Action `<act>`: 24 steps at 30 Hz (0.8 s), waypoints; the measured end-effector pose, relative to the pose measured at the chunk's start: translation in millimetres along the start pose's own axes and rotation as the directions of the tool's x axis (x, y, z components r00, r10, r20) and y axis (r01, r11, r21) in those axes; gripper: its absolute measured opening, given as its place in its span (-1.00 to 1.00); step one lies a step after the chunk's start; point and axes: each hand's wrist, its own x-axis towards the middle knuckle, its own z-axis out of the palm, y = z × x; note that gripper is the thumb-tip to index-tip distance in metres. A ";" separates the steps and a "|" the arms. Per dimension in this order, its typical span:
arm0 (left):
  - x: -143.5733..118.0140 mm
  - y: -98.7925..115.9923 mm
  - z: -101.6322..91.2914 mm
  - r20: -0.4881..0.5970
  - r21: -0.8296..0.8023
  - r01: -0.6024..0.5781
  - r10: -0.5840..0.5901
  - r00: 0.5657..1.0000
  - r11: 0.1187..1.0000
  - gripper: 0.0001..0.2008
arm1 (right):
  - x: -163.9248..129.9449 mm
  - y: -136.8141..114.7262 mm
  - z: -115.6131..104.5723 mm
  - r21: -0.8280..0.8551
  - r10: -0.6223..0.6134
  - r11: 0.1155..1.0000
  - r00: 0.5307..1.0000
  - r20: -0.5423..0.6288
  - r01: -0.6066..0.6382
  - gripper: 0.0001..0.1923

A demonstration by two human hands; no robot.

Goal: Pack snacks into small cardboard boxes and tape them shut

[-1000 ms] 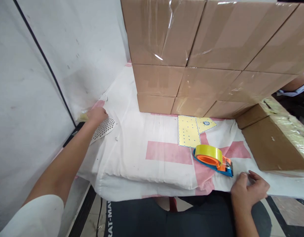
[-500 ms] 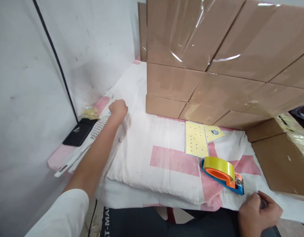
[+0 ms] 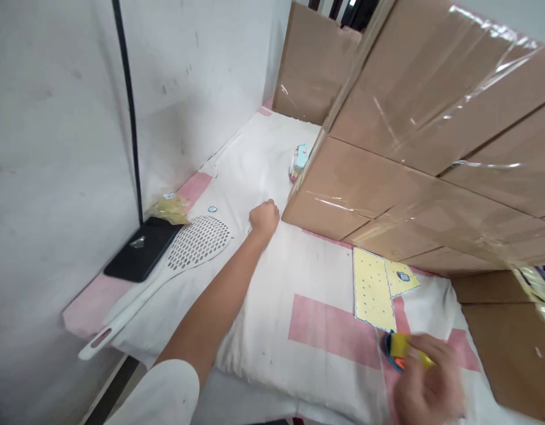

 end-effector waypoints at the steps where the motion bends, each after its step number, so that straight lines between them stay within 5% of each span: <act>1: 0.9 -1.5 -0.4 0.003 -0.023 0.001 -0.001 1.000 1.000 -0.66 | 0.5 -27.0 27.3 0.150 -0.189 0.975 0.966 0.174 0.164 -0.85; 3: 1.9 -4.4 -1.3 0.005 -0.054 -0.001 0.001 1.000 0.999 -0.67 | 1.4 -84.1 86.1 0.380 -0.387 0.891 0.853 0.350 0.248 -0.93; 6: 4.2 -10.5 -4.4 0.011 -0.083 -0.014 0.015 1.000 0.996 -0.66 | 1.3 -162.7 175.1 0.549 -0.436 0.826 0.761 0.480 0.126 -0.88; 9: 9.8 -21.2 -11.1 0.096 -0.192 0.030 -0.011 0.995 0.981 -0.69 | -0.8 -215.6 252.9 0.589 -0.277 0.786 0.744 0.608 -0.188 -0.77; 11: 14.7 -30.3 -16.0 0.098 -0.349 0.116 -0.087 0.991 0.930 -0.74 | -3.4 -235.1 290.7 0.600 -0.140 0.745 0.811 0.568 -0.291 -0.75; 15: 23.7 -43.3 -20.1 -0.062 -0.789 0.151 -0.321 0.945 0.596 -0.79 | -11.8 -245.8 325.4 0.711 -0.040 0.588 0.864 0.501 -0.385 -0.76; 19: 28.3 -42.8 -17.1 -0.085 -0.962 0.028 -0.399 0.913 0.270 -0.84 | -16.2 -232.6 339.9 0.720 0.115 0.496 0.859 0.499 -0.485 -0.80; 22: 24.3 -40.9 -16.4 -0.107 -0.983 -0.041 -0.374 0.921 0.182 -0.85 | -14.6 -223.1 351.3 0.644 0.221 0.431 0.766 0.604 -0.632 -0.80; 24: 19.6 -40.2 -19.5 -0.141 -0.975 -0.073 -0.331 0.933 0.211 -0.85 | -12.9 -221.4 355.3 0.625 0.131 0.430 0.730 0.671 -0.651 -0.76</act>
